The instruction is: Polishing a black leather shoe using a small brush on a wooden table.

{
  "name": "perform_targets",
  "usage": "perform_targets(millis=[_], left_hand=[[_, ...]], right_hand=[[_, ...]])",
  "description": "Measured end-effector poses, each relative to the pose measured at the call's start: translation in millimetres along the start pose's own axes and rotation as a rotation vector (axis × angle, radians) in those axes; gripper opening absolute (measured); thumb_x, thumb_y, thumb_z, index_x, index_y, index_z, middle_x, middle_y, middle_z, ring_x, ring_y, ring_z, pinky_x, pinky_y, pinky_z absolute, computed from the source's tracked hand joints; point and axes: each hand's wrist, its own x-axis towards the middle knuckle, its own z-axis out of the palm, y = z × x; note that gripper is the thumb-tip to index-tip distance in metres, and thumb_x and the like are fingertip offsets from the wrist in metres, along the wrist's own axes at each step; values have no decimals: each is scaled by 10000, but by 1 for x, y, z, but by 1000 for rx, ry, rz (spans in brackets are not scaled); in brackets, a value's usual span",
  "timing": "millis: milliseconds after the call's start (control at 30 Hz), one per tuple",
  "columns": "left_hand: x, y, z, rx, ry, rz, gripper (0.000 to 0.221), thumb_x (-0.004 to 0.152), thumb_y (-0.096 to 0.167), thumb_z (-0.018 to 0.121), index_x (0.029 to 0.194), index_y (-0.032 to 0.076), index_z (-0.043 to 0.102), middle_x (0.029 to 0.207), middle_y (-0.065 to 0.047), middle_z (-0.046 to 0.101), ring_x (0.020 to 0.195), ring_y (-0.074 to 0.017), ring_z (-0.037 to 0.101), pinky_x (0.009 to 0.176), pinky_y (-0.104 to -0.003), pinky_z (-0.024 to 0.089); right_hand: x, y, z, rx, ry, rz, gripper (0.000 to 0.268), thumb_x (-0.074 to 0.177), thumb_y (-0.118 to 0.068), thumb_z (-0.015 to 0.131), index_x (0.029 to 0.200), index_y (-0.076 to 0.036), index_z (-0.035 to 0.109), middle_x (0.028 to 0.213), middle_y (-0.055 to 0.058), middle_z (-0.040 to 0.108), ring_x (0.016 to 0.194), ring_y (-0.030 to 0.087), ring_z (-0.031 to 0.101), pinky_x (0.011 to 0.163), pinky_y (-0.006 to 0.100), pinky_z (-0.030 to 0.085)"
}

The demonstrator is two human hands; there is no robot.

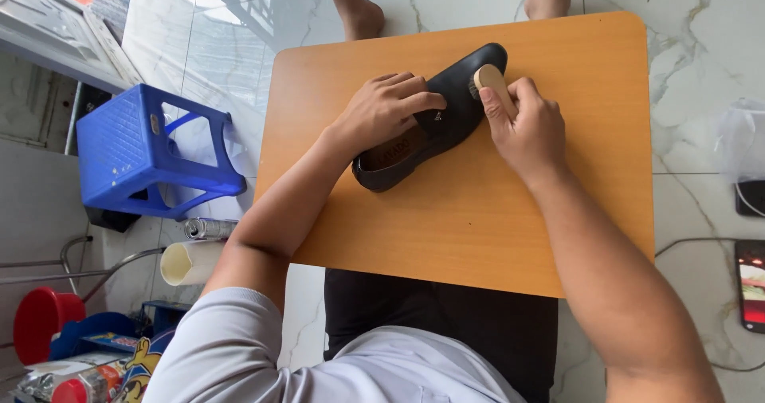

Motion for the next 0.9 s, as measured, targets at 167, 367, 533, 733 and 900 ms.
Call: perform_targets(millis=[167,367,533,733,900], left_hand=[[4,3,-6,34,15,64,150,830,84,422,859,168,543,747,-13,447,660,-202,494,552,-289,433],[-5,20,-9,99,11,111,231,912,215,304,787,182,495,735,2,417,686,-186,486,582,-282,413],[-10,33,-19,105,-83,100,241,913,217,280,792,195,487,731,16,403,696,-178,483,605,-281,412],[8,45,-35,-3,-268,-95,106,822,80,427,802,152,502,729,-15,402,689,-242,488,579,-353,427],[24,47,-27,65,-371,-168,110,818,94,412,742,169,440,685,5,383,633,-236,489,494,-331,409]], right_hand=[[8,9,1,12,-34,-67,360,905,-412,528,794,-71,500,496,132,489,544,379,544,480,449,422],[6,18,7,25,-36,-127,354,966,-382,543,805,-70,491,503,126,463,578,367,545,503,429,415],[3,6,0,11,-104,-118,349,956,-412,505,791,-104,494,502,107,473,578,362,539,523,442,423],[6,8,11,-11,25,-30,330,1021,-311,475,790,-77,510,515,116,483,579,358,550,496,417,407],[2,1,4,-148,-79,-44,372,957,-408,529,798,-73,511,537,150,515,571,409,552,484,488,412]])
